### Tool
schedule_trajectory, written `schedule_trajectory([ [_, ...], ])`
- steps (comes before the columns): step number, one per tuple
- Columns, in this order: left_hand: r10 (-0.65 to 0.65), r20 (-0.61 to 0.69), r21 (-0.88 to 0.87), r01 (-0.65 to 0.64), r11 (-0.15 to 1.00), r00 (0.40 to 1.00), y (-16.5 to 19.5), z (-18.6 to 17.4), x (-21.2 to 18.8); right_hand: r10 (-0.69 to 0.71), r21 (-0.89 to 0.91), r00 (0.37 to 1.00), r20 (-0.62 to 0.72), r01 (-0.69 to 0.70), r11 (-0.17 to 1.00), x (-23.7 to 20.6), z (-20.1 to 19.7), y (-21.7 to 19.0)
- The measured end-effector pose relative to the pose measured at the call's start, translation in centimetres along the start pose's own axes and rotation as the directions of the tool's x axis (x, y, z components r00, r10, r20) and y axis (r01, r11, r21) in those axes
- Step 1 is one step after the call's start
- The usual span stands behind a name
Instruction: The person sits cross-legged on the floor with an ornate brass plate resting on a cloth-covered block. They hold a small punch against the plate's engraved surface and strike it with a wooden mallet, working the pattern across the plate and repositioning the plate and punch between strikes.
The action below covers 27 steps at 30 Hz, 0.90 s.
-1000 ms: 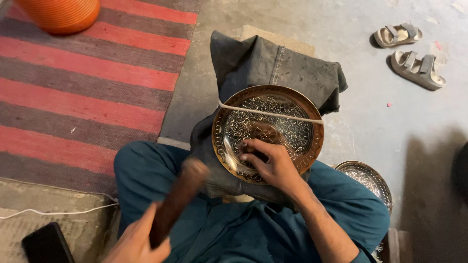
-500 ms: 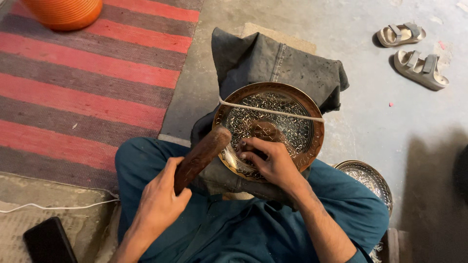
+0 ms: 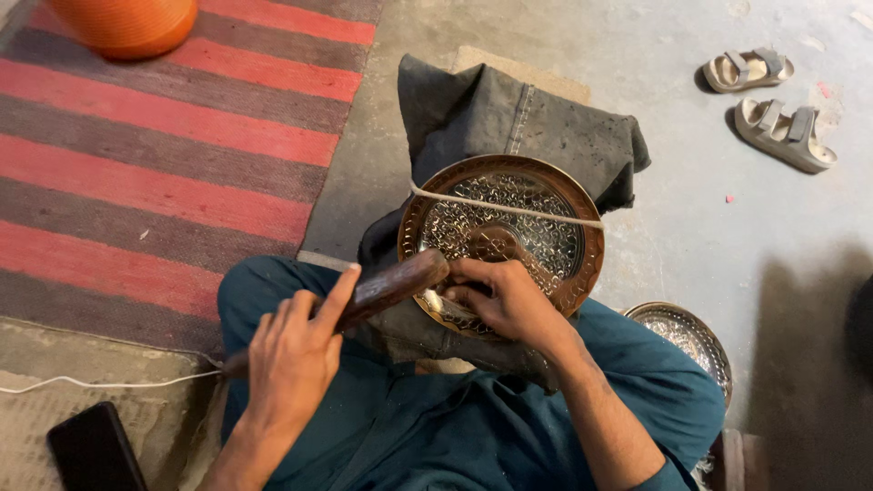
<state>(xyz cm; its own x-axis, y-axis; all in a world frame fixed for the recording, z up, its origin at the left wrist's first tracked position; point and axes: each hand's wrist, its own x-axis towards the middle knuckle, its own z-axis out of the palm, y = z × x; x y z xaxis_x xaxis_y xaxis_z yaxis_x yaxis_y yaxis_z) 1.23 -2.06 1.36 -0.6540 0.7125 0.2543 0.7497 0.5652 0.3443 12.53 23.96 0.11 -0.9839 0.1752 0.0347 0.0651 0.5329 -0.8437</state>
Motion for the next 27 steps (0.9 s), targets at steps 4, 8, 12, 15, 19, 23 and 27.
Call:
schedule_trajectory([
  [4,-0.125,0.098,-0.143,0.138,0.98,0.987,-0.1,0.4,0.1,0.005,-0.005,1.0,-0.013,-0.005,1.0,-0.1,-0.1,-0.3],
  [8,-0.11,0.155,-0.081,0.123,0.989,0.982,-0.6,-0.2,0.3,-0.104,-0.017,0.969,-0.225,0.103,0.995,-0.5,0.5,-0.3],
  [12,-0.152,0.194,-0.497,0.231,0.836,0.969,-0.6,-0.6,0.6,-0.096,0.013,0.961,-0.26,0.102,0.995,-1.1,0.9,0.0],
  [15,-0.145,0.247,-0.511,0.256,0.821,0.958,-0.4,-0.6,1.0,-0.13,0.007,0.953,-0.273,0.137,0.99,-1.1,1.1,0.3],
  [19,-0.092,0.162,-0.436,0.155,0.887,0.983,-0.4,-0.6,1.5,-0.104,-0.011,0.95,-0.293,0.105,0.994,-1.0,1.5,0.7],
  [23,-0.116,0.205,-0.277,0.171,0.946,0.972,-0.4,-1.0,2.0,-0.078,-0.015,0.953,-0.293,0.077,0.997,-1.1,1.7,0.8],
  [27,-0.105,0.218,-0.1,0.129,0.987,0.97,-0.5,-1.5,2.8,-0.11,-0.029,0.941,-0.321,0.106,0.994,-1.0,1.6,0.8],
])
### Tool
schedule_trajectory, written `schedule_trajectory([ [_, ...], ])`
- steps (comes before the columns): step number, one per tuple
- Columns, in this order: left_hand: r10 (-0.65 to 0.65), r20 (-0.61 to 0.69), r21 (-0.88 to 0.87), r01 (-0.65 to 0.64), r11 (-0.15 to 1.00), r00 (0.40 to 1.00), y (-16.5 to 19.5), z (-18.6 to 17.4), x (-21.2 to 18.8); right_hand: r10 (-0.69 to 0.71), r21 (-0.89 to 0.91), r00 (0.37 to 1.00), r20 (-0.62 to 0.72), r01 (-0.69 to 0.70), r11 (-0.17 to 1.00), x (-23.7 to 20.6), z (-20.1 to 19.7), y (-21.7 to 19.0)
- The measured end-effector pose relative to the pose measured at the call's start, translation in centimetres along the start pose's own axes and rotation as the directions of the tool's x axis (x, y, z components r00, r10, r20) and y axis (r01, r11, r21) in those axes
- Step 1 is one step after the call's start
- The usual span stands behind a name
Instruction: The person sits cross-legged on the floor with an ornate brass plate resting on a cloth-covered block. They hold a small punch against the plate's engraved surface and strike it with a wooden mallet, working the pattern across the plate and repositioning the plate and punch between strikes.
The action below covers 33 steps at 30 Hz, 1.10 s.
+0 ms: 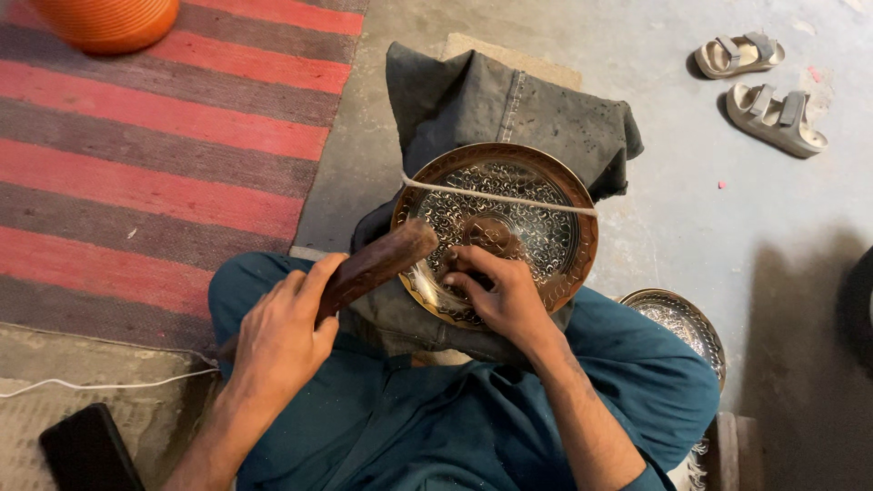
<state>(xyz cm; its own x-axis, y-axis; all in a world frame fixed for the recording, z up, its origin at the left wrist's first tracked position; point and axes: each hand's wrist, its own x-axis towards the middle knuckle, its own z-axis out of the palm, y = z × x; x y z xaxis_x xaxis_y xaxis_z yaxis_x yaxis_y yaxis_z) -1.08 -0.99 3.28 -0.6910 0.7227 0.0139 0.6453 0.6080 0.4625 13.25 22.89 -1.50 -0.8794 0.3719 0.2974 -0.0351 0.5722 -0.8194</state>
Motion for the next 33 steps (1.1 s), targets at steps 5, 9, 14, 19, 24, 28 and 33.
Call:
schedule_trajectory([
  [5,0.13,-0.136,-0.199,-0.156,0.968,0.982,0.0,0.2,0.4,0.032,0.02,0.999,0.022,-0.033,0.999,0.0,0.0,0.2],
  [9,0.286,-0.16,0.063,-0.28,0.958,0.945,-0.1,0.7,0.6,0.017,-0.011,0.999,0.03,-0.017,1.0,0.0,0.0,0.2],
  [14,0.283,-0.186,0.144,-0.259,0.955,0.941,0.0,0.9,0.8,0.061,0.031,0.998,0.033,-0.062,0.998,0.1,-0.1,0.1],
  [19,0.222,-0.169,-0.032,-0.231,0.973,0.96,0.0,0.7,0.9,-0.004,0.024,1.0,0.011,0.004,1.0,-0.1,-0.1,-0.1],
  [24,0.301,-0.237,0.099,-0.285,0.953,0.924,-0.3,0.8,1.2,0.002,-0.022,1.0,0.005,-0.002,1.0,0.0,0.1,0.0],
  [28,0.383,-0.215,0.379,-0.284,0.881,0.899,-0.8,0.9,1.3,0.033,-0.009,0.999,0.005,-0.033,0.999,0.0,0.2,-0.1],
  [33,0.35,-0.24,0.224,-0.299,0.928,0.906,-0.8,1.3,1.4,0.013,0.004,1.0,0.012,-0.013,1.0,0.0,0.1,-0.2],
])
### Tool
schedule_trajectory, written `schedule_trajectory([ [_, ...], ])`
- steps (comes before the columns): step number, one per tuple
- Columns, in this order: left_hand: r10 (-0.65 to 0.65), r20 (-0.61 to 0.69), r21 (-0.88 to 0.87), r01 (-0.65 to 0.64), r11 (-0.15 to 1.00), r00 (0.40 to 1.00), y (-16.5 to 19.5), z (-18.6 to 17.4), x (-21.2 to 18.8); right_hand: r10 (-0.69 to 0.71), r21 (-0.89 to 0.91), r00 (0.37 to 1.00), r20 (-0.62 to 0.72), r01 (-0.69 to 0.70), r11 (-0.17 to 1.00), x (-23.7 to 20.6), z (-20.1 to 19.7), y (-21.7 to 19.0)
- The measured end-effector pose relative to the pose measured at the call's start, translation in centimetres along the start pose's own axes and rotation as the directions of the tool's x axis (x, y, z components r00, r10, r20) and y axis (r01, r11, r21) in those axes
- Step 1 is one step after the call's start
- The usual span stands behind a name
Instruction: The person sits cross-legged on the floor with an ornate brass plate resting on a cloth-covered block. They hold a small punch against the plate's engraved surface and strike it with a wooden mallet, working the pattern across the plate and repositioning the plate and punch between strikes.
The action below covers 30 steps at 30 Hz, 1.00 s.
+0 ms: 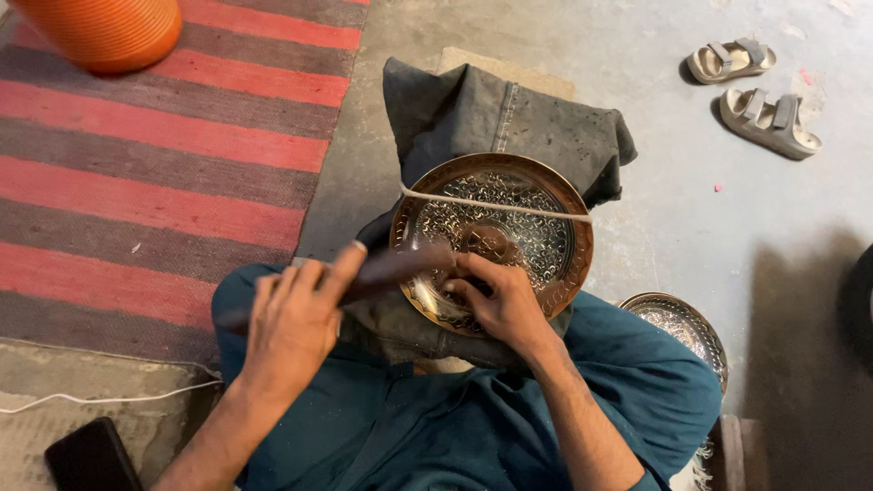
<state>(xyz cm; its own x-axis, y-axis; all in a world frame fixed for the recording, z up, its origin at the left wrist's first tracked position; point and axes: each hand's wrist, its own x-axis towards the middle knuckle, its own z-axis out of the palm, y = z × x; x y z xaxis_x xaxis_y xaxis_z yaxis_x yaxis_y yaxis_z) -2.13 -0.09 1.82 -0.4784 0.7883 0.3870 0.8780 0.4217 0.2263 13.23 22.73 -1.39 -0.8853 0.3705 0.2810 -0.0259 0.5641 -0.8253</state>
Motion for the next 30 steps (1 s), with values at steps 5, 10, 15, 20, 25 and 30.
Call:
schedule_trajectory([
  [5,-0.036,-0.01,-0.169,0.033,0.985,0.999,0.08,-0.02,0.07,0.016,0.032,1.0,-0.012,-0.016,0.999,0.03,-0.1,-0.08],
  [10,-0.056,-0.037,-0.282,0.044,0.958,0.998,0.04,-0.03,0.01,-0.04,0.005,0.999,-0.016,0.04,0.999,0.12,-0.09,-0.29],
  [15,-0.019,-0.065,-0.171,0.008,0.985,0.998,0.02,0.27,-0.08,-0.051,-0.019,0.999,-0.016,0.05,0.999,0.18,0.08,-0.34],
  [20,0.014,-0.046,-0.042,-0.016,0.999,0.999,-0.03,0.24,-0.04,-0.013,-0.013,1.0,-0.006,0.013,1.0,0.12,0.1,-0.33],
  [25,0.035,-0.003,0.119,-0.035,0.992,0.999,0.02,0.27,-0.01,-0.038,-0.006,0.999,-0.004,0.037,0.999,0.03,0.14,-0.14],
  [30,-0.019,0.003,-0.034,0.019,0.999,1.0,-0.09,0.45,-0.02,-0.084,-0.015,0.996,-0.012,0.084,0.996,0.02,0.15,-0.02],
])
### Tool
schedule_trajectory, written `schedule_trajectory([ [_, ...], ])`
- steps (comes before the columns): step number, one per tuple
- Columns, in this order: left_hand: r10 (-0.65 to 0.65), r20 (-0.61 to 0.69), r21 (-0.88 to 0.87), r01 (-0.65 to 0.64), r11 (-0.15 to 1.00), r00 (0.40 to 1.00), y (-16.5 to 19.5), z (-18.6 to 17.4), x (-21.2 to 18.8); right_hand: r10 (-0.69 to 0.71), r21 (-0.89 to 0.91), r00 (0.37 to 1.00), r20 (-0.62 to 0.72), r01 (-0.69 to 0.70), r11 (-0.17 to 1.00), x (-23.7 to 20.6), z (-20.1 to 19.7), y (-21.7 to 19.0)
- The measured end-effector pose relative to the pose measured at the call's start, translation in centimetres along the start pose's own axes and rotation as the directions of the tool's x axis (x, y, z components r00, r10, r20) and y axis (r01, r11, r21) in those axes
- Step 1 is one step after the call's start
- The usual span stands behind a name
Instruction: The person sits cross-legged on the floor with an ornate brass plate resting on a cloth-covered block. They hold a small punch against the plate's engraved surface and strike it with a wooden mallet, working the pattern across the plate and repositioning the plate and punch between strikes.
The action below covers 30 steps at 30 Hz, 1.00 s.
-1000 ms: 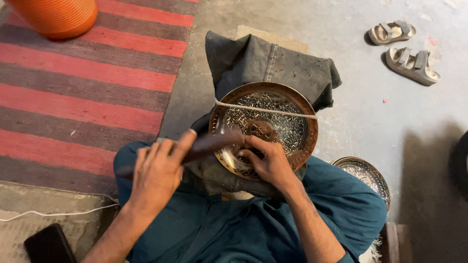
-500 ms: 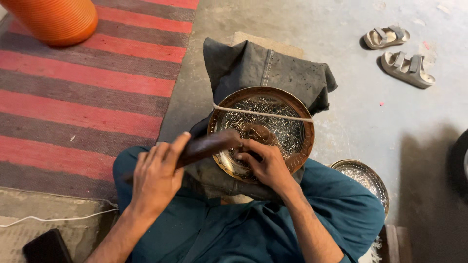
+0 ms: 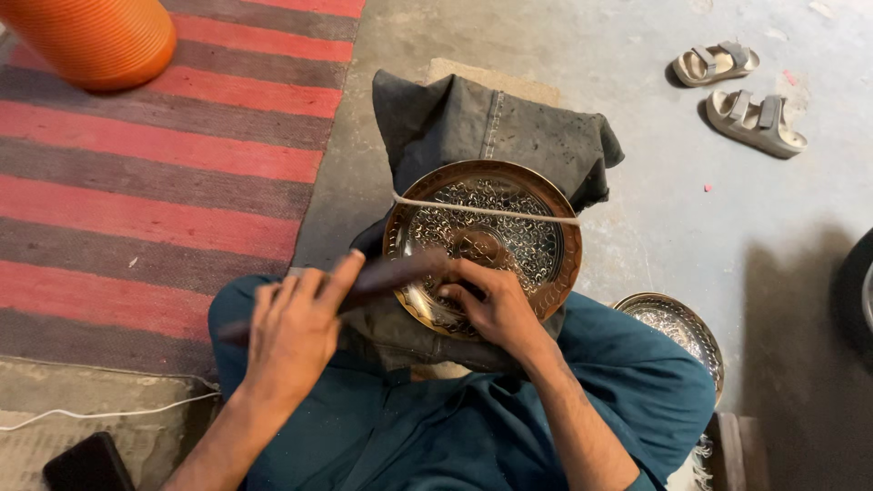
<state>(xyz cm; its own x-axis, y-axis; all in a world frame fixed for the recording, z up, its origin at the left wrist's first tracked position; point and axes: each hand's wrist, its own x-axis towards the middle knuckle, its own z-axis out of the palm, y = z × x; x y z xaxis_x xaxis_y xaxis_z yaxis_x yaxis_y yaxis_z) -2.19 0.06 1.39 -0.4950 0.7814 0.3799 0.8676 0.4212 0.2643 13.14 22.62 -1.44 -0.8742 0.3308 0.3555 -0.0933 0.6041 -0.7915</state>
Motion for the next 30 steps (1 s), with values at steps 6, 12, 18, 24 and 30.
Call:
schedule_trajectory([
  [6,0.0,0.0,-0.033,0.0,0.999,1.0,-0.2,0.0,0.1,0.009,0.009,1.0,0.005,-0.009,1.0,0.2,-0.2,-0.2],
  [12,0.006,-0.018,-0.013,-0.007,1.0,1.0,-0.2,-0.3,0.1,0.057,0.042,0.998,0.035,-0.059,0.997,0.2,-0.3,-0.5],
  [18,-0.013,0.015,-0.049,0.014,0.999,1.0,-0.3,-0.3,0.1,0.012,0.043,0.999,0.036,-0.014,0.999,0.1,-0.3,-0.5],
  [24,-0.2,0.151,-0.182,0.226,0.957,0.968,-1.3,-1.0,-0.1,0.2,0.142,0.979,-0.034,-0.194,0.971,-0.7,0.0,-0.1],
  [30,-0.247,0.241,-0.441,0.333,0.834,0.939,-0.7,-1.4,-0.2,0.251,0.199,0.954,-0.161,-0.218,0.955,-1.7,0.9,0.0],
])
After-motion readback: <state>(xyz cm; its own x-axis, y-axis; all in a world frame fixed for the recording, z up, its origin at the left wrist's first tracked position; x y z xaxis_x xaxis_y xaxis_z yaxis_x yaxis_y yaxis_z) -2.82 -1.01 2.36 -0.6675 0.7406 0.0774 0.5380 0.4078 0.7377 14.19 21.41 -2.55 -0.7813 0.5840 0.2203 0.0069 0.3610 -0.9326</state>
